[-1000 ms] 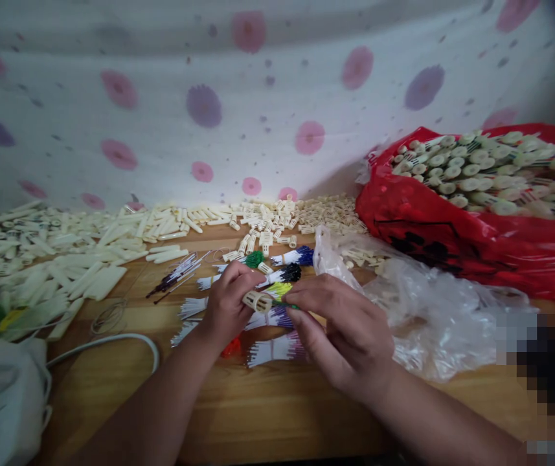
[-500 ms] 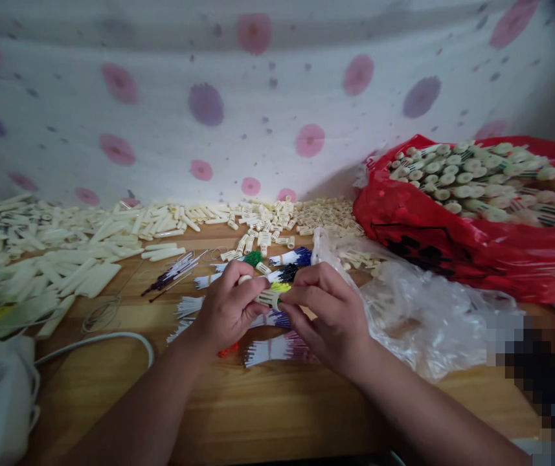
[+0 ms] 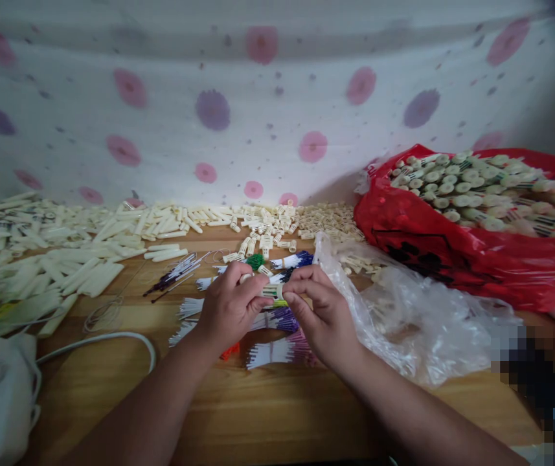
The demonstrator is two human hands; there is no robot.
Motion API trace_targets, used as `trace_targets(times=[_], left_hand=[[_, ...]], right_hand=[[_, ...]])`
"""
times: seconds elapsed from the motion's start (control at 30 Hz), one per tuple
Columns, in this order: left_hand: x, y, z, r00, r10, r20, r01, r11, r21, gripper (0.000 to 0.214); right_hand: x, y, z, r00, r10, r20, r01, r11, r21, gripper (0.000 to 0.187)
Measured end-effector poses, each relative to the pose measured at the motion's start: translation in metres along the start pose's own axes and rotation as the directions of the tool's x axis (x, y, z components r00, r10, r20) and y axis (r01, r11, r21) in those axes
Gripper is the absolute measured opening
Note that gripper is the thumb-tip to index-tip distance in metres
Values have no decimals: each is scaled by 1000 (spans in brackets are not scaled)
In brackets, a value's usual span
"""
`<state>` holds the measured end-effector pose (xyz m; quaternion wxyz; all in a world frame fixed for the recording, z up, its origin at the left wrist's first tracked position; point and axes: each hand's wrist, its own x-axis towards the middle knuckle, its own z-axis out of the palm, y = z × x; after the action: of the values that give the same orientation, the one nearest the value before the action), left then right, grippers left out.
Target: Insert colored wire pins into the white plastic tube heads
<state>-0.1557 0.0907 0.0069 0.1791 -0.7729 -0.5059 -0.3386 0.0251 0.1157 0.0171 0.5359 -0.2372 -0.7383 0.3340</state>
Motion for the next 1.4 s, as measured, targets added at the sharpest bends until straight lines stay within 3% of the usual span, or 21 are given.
trace_targets(times=[0.13, 0.23, 0.3, 0.37, 0.4, 0.5, 0.57, 0.73, 0.93, 1.1, 1.27, 1.33, 1.4], left_hand=[[1, -9, 1, 1000, -12, -4, 11, 997, -77, 28], [1, -27, -1, 975, -200, -99, 183, 970, -157, 20], [1, -45, -3, 884, -436, -167, 400, 892, -211, 23], [-1, -62, -5, 773, -616, -148, 577, 781, -239, 26], [-2, -71, -5, 741, -661, -122, 627, 745, -228, 26], [-6, -91, -4, 717, -692, 90, 697, 714, -67, 28], [-9, -100, 0, 685, -689, 238, 699, 713, 54, 27], [-19, -112, 12, 629, -684, 370, 686, 712, 149, 24], [-21, -116, 17, 589, -673, 447, 670, 716, 196, 33], [-18, -114, 15, 568, -666, 483, 660, 720, 216, 28], [-10, -107, 5, 571, -679, 462, 669, 711, 217, 28], [-4, -92, 0, 595, -682, 425, 674, 711, 198, 28], [3, -67, -2, 637, -658, 402, 674, 728, 124, 28]], right_hand=[[3, 4, -7, 995, 67, 80, -77, 989, 127, 14], [16, 15, -15, 994, 113, -5, -111, 979, 170, 14], [31, 24, -15, 988, 157, 13, -157, 984, 87, 13], [50, 33, -6, 964, 176, 201, -153, 980, -124, 12], [60, 38, 1, 930, 175, 324, -93, 963, -251, 13], [83, 50, 35, 779, 242, 578, 158, 817, -555, 19], [92, 57, 60, 736, 283, 616, 229, 752, -619, 21], [97, 72, 104, 689, 362, 628, 286, 661, -694, 21], [92, 75, 115, 677, 377, 632, 340, 601, -723, 24], [87, 60, 100, 713, 332, 617, 362, 579, -730, 26], [73, 44, 42, 806, 295, 512, 290, 558, -778, 23], [60, 39, 13, 836, 261, 483, 260, 587, -767, 18], [45, 36, -11, 861, 172, 478, 222, 719, -659, 13]])
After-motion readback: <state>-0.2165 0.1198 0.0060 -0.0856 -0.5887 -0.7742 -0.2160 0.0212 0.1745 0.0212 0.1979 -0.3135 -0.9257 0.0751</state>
